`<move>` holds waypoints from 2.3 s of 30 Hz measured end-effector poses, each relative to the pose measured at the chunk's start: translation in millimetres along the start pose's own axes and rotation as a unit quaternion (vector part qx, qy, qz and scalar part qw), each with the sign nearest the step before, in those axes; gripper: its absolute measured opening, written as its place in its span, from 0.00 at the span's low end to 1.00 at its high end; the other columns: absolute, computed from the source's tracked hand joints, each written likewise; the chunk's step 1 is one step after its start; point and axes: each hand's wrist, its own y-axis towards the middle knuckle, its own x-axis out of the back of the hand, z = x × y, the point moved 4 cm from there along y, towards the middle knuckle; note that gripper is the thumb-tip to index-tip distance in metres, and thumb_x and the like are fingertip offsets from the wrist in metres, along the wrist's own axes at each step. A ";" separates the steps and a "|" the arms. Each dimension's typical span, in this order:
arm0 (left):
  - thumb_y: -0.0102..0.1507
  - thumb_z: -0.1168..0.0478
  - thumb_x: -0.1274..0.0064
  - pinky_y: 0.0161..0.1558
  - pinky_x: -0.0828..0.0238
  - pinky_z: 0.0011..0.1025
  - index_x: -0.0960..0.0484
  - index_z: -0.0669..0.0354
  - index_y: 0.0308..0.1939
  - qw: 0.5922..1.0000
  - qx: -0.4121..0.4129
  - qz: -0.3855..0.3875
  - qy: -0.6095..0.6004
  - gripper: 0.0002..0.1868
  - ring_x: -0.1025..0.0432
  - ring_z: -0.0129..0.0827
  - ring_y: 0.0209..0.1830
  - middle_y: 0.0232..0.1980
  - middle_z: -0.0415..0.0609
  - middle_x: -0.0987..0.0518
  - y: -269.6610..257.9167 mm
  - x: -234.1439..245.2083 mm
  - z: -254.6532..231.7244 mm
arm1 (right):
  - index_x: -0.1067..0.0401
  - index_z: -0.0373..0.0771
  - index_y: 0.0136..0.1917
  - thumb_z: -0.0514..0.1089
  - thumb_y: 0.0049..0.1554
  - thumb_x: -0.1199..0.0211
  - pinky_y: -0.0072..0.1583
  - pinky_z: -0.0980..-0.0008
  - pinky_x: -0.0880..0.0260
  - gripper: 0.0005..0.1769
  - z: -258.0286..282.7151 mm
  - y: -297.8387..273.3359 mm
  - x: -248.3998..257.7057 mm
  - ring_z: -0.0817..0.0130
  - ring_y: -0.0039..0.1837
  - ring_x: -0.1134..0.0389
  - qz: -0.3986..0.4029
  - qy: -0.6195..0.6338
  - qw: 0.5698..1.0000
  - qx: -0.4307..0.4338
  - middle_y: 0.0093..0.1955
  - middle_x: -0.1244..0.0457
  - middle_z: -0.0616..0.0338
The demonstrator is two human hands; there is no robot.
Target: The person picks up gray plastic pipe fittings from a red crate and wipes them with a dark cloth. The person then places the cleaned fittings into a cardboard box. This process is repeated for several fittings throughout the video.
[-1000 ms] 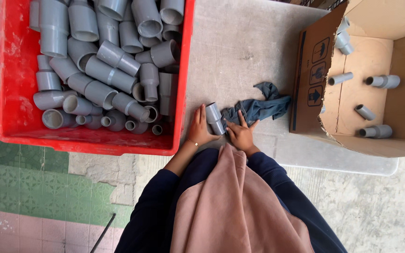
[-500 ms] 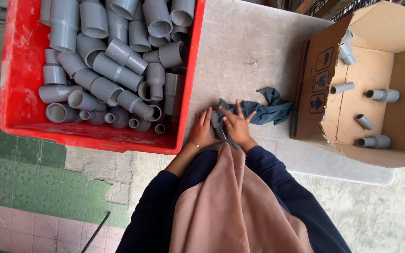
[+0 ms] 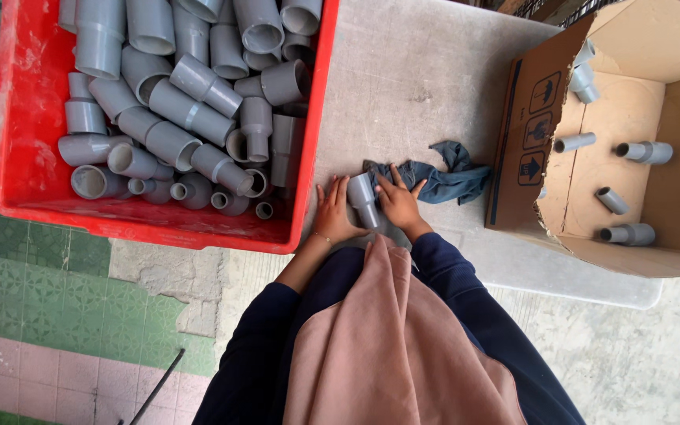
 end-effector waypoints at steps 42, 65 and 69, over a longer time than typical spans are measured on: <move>0.28 0.44 0.29 0.71 0.51 0.55 0.50 0.64 0.71 1.000 -0.005 -0.007 -0.009 0.73 0.45 0.55 0.72 0.70 0.64 0.42 -9.2 -6.5 21.2 | 0.33 0.65 0.67 0.48 0.59 0.46 0.66 0.20 0.86 0.22 23.6 -66.1 2.2 0.63 0.76 0.48 -0.109 0.064 0.987 0.101 0.50 0.31 0.72; 0.32 0.56 0.33 0.69 0.45 0.49 0.54 0.64 0.73 0.997 0.028 0.025 -0.075 0.69 0.44 0.62 0.70 0.71 0.68 0.46 -8.9 -3.7 9.7 | 0.46 0.64 0.75 0.54 0.65 0.57 0.62 0.16 0.89 0.25 76.6 -18.1 20.9 0.54 0.80 0.61 0.012 0.023 0.994 0.102 0.72 0.43 0.70; 0.31 0.53 0.33 0.71 0.48 0.51 0.55 0.60 0.75 0.998 0.037 0.036 -0.028 0.72 0.45 0.60 0.71 0.71 0.64 0.47 -8.7 -6.4 21.3 | 0.38 0.62 0.70 0.58 0.65 0.55 0.62 0.15 0.89 0.21 27.1 -3.6 10.1 0.61 0.82 0.62 0.007 -0.098 0.992 0.073 0.64 0.36 0.73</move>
